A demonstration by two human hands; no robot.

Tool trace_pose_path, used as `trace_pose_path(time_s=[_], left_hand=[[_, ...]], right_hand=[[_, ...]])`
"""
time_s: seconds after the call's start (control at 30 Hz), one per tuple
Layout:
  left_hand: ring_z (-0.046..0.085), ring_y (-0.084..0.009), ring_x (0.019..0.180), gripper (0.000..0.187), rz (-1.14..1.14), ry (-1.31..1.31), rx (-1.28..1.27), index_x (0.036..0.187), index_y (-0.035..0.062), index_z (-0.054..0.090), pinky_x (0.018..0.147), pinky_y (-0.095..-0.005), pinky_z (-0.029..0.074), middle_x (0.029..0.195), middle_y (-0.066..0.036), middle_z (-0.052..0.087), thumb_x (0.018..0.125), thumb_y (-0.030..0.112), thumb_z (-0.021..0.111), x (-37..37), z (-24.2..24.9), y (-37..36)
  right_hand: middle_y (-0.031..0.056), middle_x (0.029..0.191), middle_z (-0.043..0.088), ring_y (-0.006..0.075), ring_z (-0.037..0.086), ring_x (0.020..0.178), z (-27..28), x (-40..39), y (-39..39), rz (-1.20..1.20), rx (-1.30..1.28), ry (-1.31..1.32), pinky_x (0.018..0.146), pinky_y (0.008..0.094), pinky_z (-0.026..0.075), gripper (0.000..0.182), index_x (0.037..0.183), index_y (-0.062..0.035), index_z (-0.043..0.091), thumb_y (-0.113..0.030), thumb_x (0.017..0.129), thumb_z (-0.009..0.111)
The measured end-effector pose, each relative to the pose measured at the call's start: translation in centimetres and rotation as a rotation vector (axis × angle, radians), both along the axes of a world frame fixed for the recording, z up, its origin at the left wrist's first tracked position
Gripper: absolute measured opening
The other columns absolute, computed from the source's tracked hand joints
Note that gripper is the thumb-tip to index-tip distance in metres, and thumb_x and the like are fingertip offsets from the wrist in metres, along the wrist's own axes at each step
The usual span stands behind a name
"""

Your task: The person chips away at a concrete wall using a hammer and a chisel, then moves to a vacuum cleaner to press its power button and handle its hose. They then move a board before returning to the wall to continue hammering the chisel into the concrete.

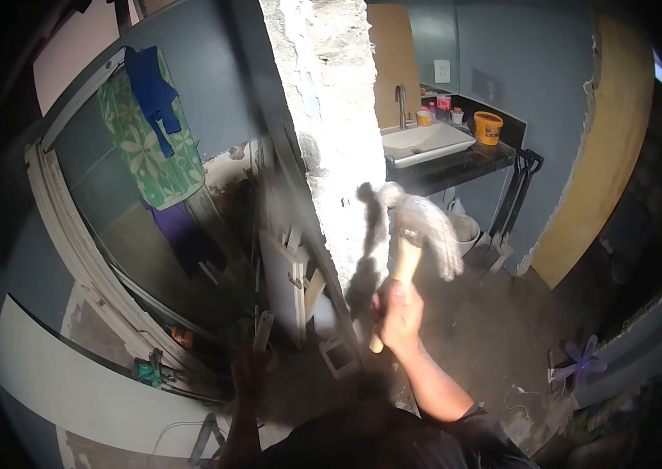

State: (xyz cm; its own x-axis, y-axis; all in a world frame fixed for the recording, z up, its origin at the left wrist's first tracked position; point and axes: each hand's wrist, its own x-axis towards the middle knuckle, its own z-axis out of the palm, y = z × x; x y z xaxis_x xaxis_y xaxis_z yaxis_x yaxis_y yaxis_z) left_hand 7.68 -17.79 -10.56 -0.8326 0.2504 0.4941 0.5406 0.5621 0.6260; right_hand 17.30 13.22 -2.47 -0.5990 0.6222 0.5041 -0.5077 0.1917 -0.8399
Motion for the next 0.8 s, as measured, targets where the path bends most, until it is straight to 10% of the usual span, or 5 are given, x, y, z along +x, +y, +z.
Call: trace_pose_path(time_s=[0.13,0.27,0.53,0.57,0.8], left_hand=[[0.059,-0.0353,0.063,0.024,-0.020,-0.057,-0.040,0.091,-0.0022,0.061,0.057,-0.0425,0.045,0.073,-0.020,0.059,0.095,0.022,0.062,0.3,-1.3,0.0],[0.062,-0.0425,0.069,0.025,-0.042,-0.144,0.047,0.094,0.0009,0.065,0.060,-0.0458,0.047,0.076,-0.022,0.063,0.093,0.026,0.066,-0.5,-0.7,1.7],[0.066,-0.0191,0.078,0.029,-0.318,-0.133,0.164,0.106,0.0018,0.065,0.069,-0.0343,0.051,0.087,-0.013,0.068,0.091,0.026,0.070,0.6,2.8,6.2],[0.066,-0.0191,0.078,0.029,-0.315,-0.136,0.165,0.106,0.0018,0.065,0.069,-0.0343,0.051,0.087,-0.013,0.068,0.091,0.026,0.070,0.9,2.4,6.4],[0.069,-0.0334,0.087,0.032,-0.446,-0.155,-0.036,0.111,0.0015,0.062,0.075,-0.0381,0.053,0.095,-0.019,0.069,0.089,0.022,0.071,2.1,3.8,9.0]], right_hand=[[0.0117,0.081,0.053,0.0181,0.054,0.061,1.1,-0.2,-0.3,0.143,-0.224,0.537,0.049,0.0304,0.043,0.053,0.100,-0.0006,0.048,-0.053,0.097,0.054],[0.0029,0.066,0.055,0.0158,0.055,0.061,0.4,-1.7,-0.3,-0.225,0.317,-0.040,0.056,0.0332,0.047,0.037,0.087,-0.0033,0.054,-0.034,0.105,0.045],[0.0175,0.067,0.059,0.0296,0.058,0.059,-11.7,4.6,2.7,-0.051,0.139,-0.524,0.061,0.0423,0.048,0.035,0.094,-0.0004,0.062,-0.035,0.100,0.056],[0.0098,0.061,0.057,0.0159,0.053,0.056,-12.7,6.4,3.1,-0.109,0.219,-0.587,0.055,0.0367,0.046,0.038,0.085,0.0012,0.059,-0.035,0.098,0.060],[0.0208,0.065,0.062,0.0308,0.064,0.061,-26.3,15.8,2.7,-0.129,0.008,-0.979,0.060,0.0421,0.049,0.038,0.082,0.0044,0.065,-0.033,0.090,0.071]])
